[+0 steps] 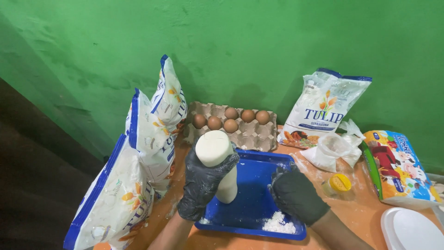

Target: Kneading a portion of dough on a blue tray by repeatedly stretching and folding it to develop texture.

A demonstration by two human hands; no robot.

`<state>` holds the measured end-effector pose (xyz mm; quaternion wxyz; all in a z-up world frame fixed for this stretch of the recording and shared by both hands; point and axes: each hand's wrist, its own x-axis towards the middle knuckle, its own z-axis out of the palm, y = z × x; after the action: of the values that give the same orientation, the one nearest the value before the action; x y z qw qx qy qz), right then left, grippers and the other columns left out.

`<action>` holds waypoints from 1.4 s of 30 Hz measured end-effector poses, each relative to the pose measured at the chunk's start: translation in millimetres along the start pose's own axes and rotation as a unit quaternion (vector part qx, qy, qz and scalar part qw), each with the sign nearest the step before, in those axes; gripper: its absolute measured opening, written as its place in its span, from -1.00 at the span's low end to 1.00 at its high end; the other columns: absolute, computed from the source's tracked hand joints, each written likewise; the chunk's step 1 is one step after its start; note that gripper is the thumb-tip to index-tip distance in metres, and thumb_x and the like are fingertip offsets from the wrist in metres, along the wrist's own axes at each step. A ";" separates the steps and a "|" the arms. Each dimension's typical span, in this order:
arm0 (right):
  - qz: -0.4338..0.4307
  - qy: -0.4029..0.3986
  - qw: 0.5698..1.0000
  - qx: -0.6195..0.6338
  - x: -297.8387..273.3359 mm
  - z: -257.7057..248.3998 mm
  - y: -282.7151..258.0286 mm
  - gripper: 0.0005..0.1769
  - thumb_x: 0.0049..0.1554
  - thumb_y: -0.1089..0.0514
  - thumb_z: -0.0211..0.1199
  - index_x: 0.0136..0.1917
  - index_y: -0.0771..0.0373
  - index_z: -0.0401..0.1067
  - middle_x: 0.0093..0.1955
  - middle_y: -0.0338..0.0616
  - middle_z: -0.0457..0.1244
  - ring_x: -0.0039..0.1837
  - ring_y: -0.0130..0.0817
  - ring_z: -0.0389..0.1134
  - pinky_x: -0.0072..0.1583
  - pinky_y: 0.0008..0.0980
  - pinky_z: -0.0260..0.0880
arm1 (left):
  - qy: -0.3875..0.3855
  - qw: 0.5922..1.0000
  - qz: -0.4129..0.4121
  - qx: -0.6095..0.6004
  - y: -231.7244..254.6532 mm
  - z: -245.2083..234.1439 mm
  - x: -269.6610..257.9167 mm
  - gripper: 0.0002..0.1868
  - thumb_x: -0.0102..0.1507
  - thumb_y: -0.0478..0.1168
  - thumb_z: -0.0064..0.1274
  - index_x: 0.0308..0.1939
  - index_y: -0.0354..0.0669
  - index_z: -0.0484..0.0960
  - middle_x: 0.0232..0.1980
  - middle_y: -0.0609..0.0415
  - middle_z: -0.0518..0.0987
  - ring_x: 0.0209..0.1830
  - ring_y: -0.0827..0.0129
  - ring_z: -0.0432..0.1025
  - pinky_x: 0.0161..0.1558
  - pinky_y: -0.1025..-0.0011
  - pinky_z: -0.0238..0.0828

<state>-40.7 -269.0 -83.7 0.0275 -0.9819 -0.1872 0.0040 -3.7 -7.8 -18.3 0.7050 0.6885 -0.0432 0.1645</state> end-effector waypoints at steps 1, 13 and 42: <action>-0.001 0.002 1.000 -0.001 -0.9 -4.7 -0.7 -0.38 0.31 -0.09 -0.03 0.49 0.32 0.22 0.53 0.15 0.10 0.53 0.05 0.11 0.56 0.11 -0.16 | 0.001 1.000 0.002 0.000 1.5 0.3 0.5 -0.21 -0.17 -0.03 0.53 0.12 -0.05 0.60 0.12 0.06 0.69 0.14 0.19 0.58 0.15 0.22 0.64; -0.104 0.125 0.985 0.065 17.6 19.8 2.2 -0.45 0.19 0.18 0.01 0.45 0.24 0.34 0.47 0.05 0.24 0.46 -0.06 0.27 0.49 -0.04 0.13 | -0.008 0.999 0.004 -0.037 -2.0 -0.5 1.5 -0.23 -0.15 -0.08 0.54 0.12 -0.07 0.60 0.12 0.05 0.70 0.14 0.21 0.59 0.17 0.25 0.61; -0.111 0.032 0.984 0.138 33.3 -27.7 -62.6 -0.71 0.29 0.05 0.07 0.18 0.17 0.47 0.06 -0.01 0.42 0.00 -0.01 0.46 0.03 -0.12 0.49 | -0.054 0.998 0.028 -0.012 -2.5 -1.8 -4.4 -0.25 -0.10 -0.04 0.50 0.15 -0.03 0.57 0.16 0.04 0.67 0.19 0.17 0.57 0.17 0.26 0.62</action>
<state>-32.2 -200.0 -52.5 0.1688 -0.9416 -0.2913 -0.0043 -7.4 -6.9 -22.0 0.7049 0.6864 -0.1021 0.1467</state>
